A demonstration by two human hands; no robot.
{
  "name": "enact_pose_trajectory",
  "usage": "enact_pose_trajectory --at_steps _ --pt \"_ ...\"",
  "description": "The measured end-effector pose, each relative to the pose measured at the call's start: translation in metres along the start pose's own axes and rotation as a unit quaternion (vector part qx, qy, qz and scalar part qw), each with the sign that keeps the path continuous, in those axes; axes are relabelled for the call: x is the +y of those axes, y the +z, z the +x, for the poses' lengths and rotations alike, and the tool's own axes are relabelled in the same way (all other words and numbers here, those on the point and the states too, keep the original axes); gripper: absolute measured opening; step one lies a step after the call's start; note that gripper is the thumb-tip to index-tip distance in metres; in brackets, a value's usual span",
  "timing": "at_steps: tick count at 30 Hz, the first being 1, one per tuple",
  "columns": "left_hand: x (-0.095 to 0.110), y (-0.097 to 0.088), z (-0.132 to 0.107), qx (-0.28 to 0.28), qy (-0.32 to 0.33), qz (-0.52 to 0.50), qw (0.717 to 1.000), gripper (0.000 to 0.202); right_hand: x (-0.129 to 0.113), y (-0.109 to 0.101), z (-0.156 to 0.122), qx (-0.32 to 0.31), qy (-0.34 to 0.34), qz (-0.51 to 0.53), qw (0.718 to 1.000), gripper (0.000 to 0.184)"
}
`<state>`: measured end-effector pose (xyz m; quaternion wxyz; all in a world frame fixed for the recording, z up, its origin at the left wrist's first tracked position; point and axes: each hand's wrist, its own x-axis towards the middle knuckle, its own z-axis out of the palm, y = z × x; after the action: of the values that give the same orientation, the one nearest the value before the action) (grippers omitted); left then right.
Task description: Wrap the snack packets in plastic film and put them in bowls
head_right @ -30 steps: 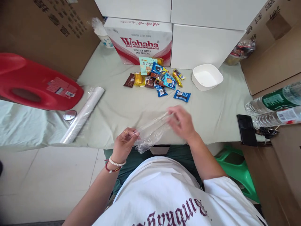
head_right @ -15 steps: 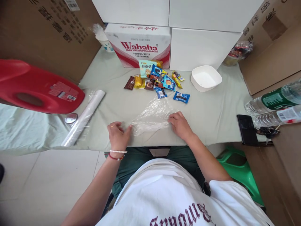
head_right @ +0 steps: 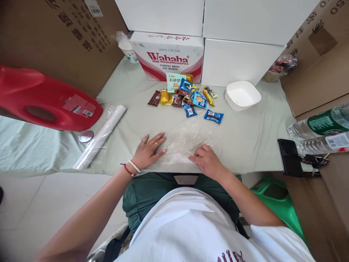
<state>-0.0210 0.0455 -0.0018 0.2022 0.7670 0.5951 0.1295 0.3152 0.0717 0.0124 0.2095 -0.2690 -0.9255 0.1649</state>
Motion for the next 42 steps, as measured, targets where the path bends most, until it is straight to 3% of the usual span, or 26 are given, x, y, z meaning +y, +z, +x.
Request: enact_pose_trajectory --at_steps 4,8,12,17,20,23,27,30,32,34,36,39,42 --pt "0.006 0.002 -0.001 0.023 -0.009 0.044 0.999 0.057 -0.014 -0.012 -0.052 0.005 -0.011 -0.059 0.998 0.031" --pt "0.036 0.008 0.002 0.085 -0.088 0.028 0.992 0.045 -0.019 -0.014 -0.077 0.032 0.023 -0.071 0.997 0.036" --pt "0.082 0.017 0.016 0.047 -0.118 0.011 0.992 0.047 -0.016 -0.005 -0.053 0.103 0.035 -0.035 0.993 0.040" --pt "0.118 0.034 0.042 0.057 -0.158 0.040 0.985 0.017 -0.004 -0.001 -0.004 0.121 0.032 0.014 0.992 0.031" --pt "0.114 0.036 0.048 0.109 -0.186 -0.038 0.976 0.019 0.008 -0.009 0.009 0.124 0.033 0.021 0.992 0.028" --pt "0.095 0.029 0.048 0.190 -0.235 -0.135 0.944 0.028 0.027 -0.017 0.012 0.128 0.041 0.025 0.991 0.031" --pt "0.065 0.020 0.051 0.217 -0.298 -0.090 0.925 0.023 0.047 -0.015 0.009 0.132 0.109 0.049 0.984 0.033" --pt "0.054 0.022 0.052 0.230 -0.329 -0.050 0.914 0.022 0.040 -0.006 0.010 0.210 0.198 0.071 0.955 0.029" --pt "0.054 0.025 0.050 0.290 -0.307 -0.019 0.906 0.027 0.024 0.002 0.016 0.251 0.232 0.081 0.936 0.026" --pt "0.057 0.028 0.046 0.356 -0.254 0.026 0.899 0.036 0.009 0.010 0.023 0.246 0.235 0.086 0.936 0.027" --pt "0.060 0.030 0.042 0.365 -0.176 0.067 0.912 0.035 0.000 0.018 0.031 0.217 0.221 0.083 0.947 0.030" --pt "0.060 0.030 0.037 0.252 -0.036 0.101 0.962 0.028 0.006 0.026 0.034 0.189 0.205 0.076 0.957 0.018" --pt "0.056 0.030 0.034 0.136 -0.008 0.116 0.984 0.038 0.025 0.026 0.022 0.182 0.234 0.088 0.951 0.015"
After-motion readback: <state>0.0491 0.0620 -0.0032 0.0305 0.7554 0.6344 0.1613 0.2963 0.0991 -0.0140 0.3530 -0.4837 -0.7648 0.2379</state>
